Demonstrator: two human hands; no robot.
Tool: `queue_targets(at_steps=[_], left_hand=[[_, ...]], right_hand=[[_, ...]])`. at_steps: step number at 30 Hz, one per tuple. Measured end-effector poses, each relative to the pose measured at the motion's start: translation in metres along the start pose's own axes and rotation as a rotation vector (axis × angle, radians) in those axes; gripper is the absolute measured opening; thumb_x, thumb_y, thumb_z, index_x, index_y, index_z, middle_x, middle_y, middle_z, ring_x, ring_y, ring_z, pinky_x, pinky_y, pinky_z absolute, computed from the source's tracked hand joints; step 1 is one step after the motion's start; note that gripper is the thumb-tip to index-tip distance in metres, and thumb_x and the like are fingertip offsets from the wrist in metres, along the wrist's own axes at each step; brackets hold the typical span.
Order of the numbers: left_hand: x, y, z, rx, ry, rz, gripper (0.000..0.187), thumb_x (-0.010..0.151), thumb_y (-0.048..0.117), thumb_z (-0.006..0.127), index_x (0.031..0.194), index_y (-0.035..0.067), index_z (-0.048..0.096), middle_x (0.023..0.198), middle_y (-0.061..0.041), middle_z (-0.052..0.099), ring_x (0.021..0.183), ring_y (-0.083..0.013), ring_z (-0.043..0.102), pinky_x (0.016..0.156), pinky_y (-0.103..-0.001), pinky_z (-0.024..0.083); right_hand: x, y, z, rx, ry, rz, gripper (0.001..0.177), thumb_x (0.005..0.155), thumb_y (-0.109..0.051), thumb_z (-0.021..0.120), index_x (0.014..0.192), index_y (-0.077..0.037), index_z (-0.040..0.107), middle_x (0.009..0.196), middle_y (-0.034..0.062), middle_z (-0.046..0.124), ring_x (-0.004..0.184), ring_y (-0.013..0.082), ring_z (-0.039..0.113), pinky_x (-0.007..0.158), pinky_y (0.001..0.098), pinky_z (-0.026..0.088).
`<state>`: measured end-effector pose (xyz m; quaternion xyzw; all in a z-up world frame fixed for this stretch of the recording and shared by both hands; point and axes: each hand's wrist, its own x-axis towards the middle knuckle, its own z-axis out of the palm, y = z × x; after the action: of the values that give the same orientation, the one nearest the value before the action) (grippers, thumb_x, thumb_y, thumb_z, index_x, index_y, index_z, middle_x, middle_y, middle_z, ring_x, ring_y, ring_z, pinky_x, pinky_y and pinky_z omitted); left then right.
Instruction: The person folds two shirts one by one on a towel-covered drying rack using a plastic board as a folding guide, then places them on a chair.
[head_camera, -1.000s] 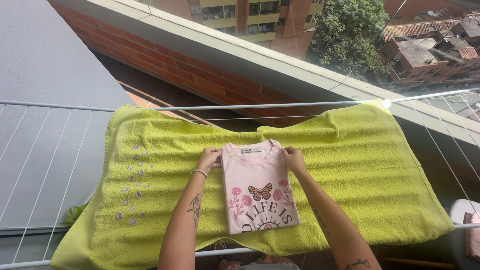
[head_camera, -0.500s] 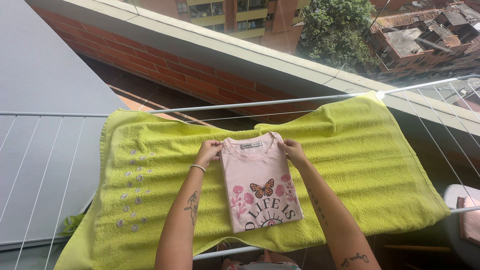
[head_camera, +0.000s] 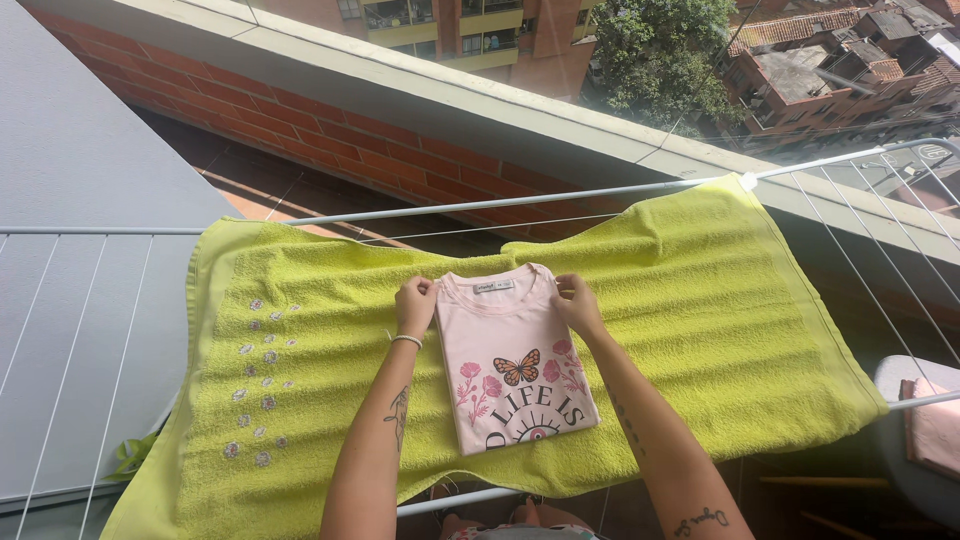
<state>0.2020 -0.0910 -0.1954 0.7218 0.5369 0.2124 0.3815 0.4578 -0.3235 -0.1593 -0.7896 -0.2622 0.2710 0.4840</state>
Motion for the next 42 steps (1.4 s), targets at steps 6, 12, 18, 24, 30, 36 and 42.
queue_targets(at_steps=[6, 12, 18, 24, 30, 36, 42], left_hand=[[-0.108, 0.046, -0.045, -0.06, 0.042, 0.123, 0.035, 0.108, 0.018, 0.052, 0.137, -0.001, 0.056, 0.126, -0.024, 0.064, 0.12, -0.0383, 0.064, 0.095, -0.045, 0.061], [-0.214, 0.006, 0.003, 0.641, -0.199, 0.585, 0.058, 0.111, 0.044, 0.027, 0.165, 0.024, 0.025, 0.174, -0.009, 0.015, 0.159, -0.034, 0.008, 0.126, -0.058, 0.01], [-0.27, -0.002, 0.032, 0.84, 0.246, 0.885, 0.06, 0.111, 0.058, 0.02, 0.168, 0.039, 0.019, 0.179, 0.0, 0.014, 0.164, -0.0226, 0.013, 0.134, -0.051, 0.007], [-0.269, -0.013, 0.021, 0.979, 0.289, 0.785, 0.063, 0.11, 0.057, 0.012, 0.169, 0.038, 0.005, 0.179, -0.002, 0.001, 0.165, -0.0235, 0.001, 0.132, -0.051, 0.003], [-0.296, -0.022, 0.006, 0.44, 0.003, 0.398, 0.066, 0.107, 0.033, 0.042, 0.167, 0.015, 0.02, 0.176, -0.016, 0.007, 0.159, -0.036, 0.019, 0.124, -0.047, 0.032], [-0.305, -0.022, -0.008, -0.043, 0.037, 0.089, 0.065, 0.101, 0.035, 0.06, 0.156, 0.009, 0.035, 0.151, -0.013, 0.05, 0.14, -0.0306, 0.05, 0.11, -0.046, 0.05], [-0.243, -0.002, -0.018, 0.167, 0.085, 0.032, 0.061, 0.103, 0.044, 0.054, 0.156, 0.015, 0.04, 0.133, -0.01, 0.059, 0.123, -0.0214, 0.059, 0.095, -0.036, 0.051]], right_hand=[[-0.06, -0.02, -0.021, -0.155, -0.043, -0.239, 0.057, 0.091, 0.001, 0.062, 0.146, -0.003, 0.05, 0.132, 0.0288, 0.062, 0.129, 0.05, 0.058, 0.111, 0.0601, 0.049], [-0.133, 0.009, -0.027, -0.264, -0.219, -0.172, 0.056, 0.103, -0.038, 0.053, 0.155, -0.02, 0.04, 0.157, 0.0113, 0.044, 0.143, 0.0275, 0.044, 0.117, 0.0497, 0.036], [-0.184, 0.049, -0.022, -0.955, -0.427, -0.634, 0.067, 0.109, -0.058, 0.035, 0.168, -0.031, 0.02, 0.177, -0.0013, 0.012, 0.162, 0.0234, 0.005, 0.124, 0.0569, 0.007], [-0.19, 0.028, -0.051, -0.905, -0.612, -0.491, 0.073, 0.104, -0.064, 0.02, 0.169, -0.031, 0.008, 0.177, -0.0016, -0.001, 0.161, 0.0184, -0.006, 0.124, 0.0555, -0.008], [-0.183, 0.044, -0.068, -1.015, -0.642, -0.552, 0.075, 0.107, -0.06, 0.038, 0.168, -0.028, 0.01, 0.177, -0.0035, 0.003, 0.161, 0.0211, -0.002, 0.123, 0.0626, 0.0], [-0.139, 0.019, -0.087, -0.45, -0.584, -0.312, 0.057, 0.104, -0.037, 0.051, 0.157, -0.018, 0.037, 0.165, 0.006, 0.034, 0.146, 0.0294, 0.044, 0.115, 0.0532, 0.043], [-0.05, 0.014, -0.058, -0.279, -0.353, -0.202, 0.047, 0.106, -0.019, 0.058, 0.149, -0.006, 0.047, 0.136, 0.0201, 0.064, 0.134, 0.037, 0.059, 0.113, 0.0483, 0.052]])
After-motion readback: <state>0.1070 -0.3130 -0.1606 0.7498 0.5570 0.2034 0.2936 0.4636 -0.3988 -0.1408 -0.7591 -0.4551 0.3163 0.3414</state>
